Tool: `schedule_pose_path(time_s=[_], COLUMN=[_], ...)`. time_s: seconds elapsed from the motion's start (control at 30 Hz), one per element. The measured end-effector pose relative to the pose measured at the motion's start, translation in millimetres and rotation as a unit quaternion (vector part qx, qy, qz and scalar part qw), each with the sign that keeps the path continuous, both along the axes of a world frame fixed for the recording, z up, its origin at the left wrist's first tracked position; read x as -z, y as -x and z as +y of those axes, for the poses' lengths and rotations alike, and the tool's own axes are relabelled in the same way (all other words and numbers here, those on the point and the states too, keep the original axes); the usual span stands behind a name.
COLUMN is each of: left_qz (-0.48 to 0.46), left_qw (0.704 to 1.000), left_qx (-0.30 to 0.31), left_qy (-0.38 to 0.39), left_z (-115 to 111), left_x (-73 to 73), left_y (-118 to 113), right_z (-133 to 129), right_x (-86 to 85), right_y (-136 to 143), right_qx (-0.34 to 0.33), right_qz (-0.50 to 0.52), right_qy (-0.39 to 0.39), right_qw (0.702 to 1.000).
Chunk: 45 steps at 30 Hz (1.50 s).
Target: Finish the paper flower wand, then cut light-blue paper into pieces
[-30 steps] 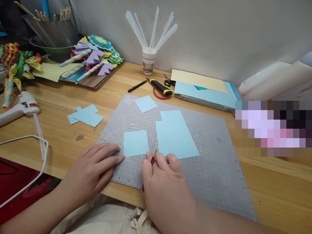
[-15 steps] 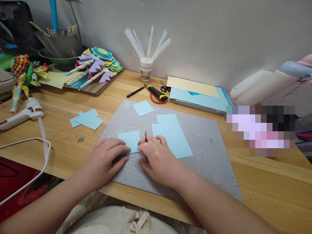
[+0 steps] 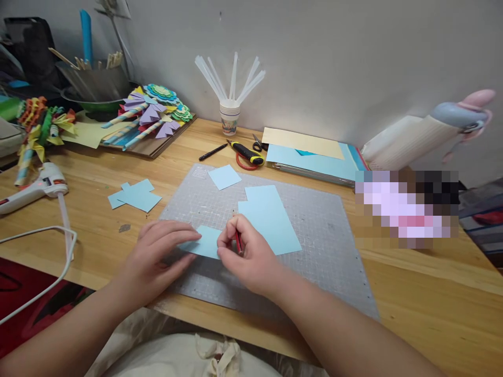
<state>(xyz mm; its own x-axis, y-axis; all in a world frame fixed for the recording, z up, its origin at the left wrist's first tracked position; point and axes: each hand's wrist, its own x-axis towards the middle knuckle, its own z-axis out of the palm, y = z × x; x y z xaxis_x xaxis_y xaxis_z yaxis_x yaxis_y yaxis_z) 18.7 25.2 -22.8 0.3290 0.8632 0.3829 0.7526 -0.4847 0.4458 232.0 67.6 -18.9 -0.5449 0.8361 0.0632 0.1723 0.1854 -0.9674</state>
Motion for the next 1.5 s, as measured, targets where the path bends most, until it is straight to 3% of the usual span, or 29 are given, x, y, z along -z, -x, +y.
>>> schedule_pose_path(time_s=[0.1, 0.17, 0.27, 0.33, 0.4, 0.5, 0.8, 1.07, 1.23, 1.33, 1.43, 1.5], left_qz=[-0.064, -0.114, -0.141, -0.128, -0.116, -0.103, -0.086, -0.142, -0.204, -0.258, -0.284, -0.281], left_qw=[0.997, 0.987, 0.962, 0.955, 0.959, 0.966, 0.966, 0.965, 0.945, 0.922, 0.901, 0.899], left_qx=[0.020, 0.009, -0.025, -0.029, -0.021, -0.008, 0.014, 0.027, -0.012, -0.049, -0.049, -0.034], left_qy=[0.042, 0.113, 0.231, 0.266, 0.259, 0.238, 0.244, 0.221, 0.256, 0.284, 0.324, 0.333], left_z=[3.0, 7.6, 16.8, 23.2, 28.7, 34.5, 35.6, 30.7, 35.2, 37.1, 35.7, 33.7], left_x=[-15.6, -26.6, -37.0, -38.0, -35.5, -29.7, -20.4, -21.8, -24.2, -22.8, -20.4, -19.5], left_y=[-3.9, -9.7, -19.9, -25.5, -29.3, -32.4, -35.2, -28.8, -6.1, 2.8, -0.5, -6.5], right_z=[-0.1, -0.4, -2.3, -3.4, -3.5, -1.5, 1.6, 2.0, 12.2, 16.3, 12.1, 6.4], right_x=[-2.8, -2.4, -1.6, -2.3, -3.4, -4.2, -3.4, -4.4, -3.1, -2.5, -3.3, -4.0], right_y=[-1.4, -1.9, -3.5, -4.8, -5.4, -4.5, -0.5, -0.2, -7.7, -11.3, -10.3, -7.5], right_qx=[0.007, 0.036, 0.134, 0.158, 0.133, 0.091, 0.064, 0.082, 0.127, 0.173, 0.141, 0.099], right_qz=[0.080, 0.101, 0.073, -0.003, -0.088, -0.158, -0.195, -0.218, -0.206, -0.164, -0.070, -0.042], right_qy=[0.084, 0.068, -0.068, -0.171, -0.246, -0.294, -0.325, -0.357, -0.337, -0.255, -0.129, -0.086], right_qw=[0.993, 0.992, 0.986, 0.973, 0.956, 0.938, 0.923, 0.905, 0.910, 0.937, 0.979, 0.990])
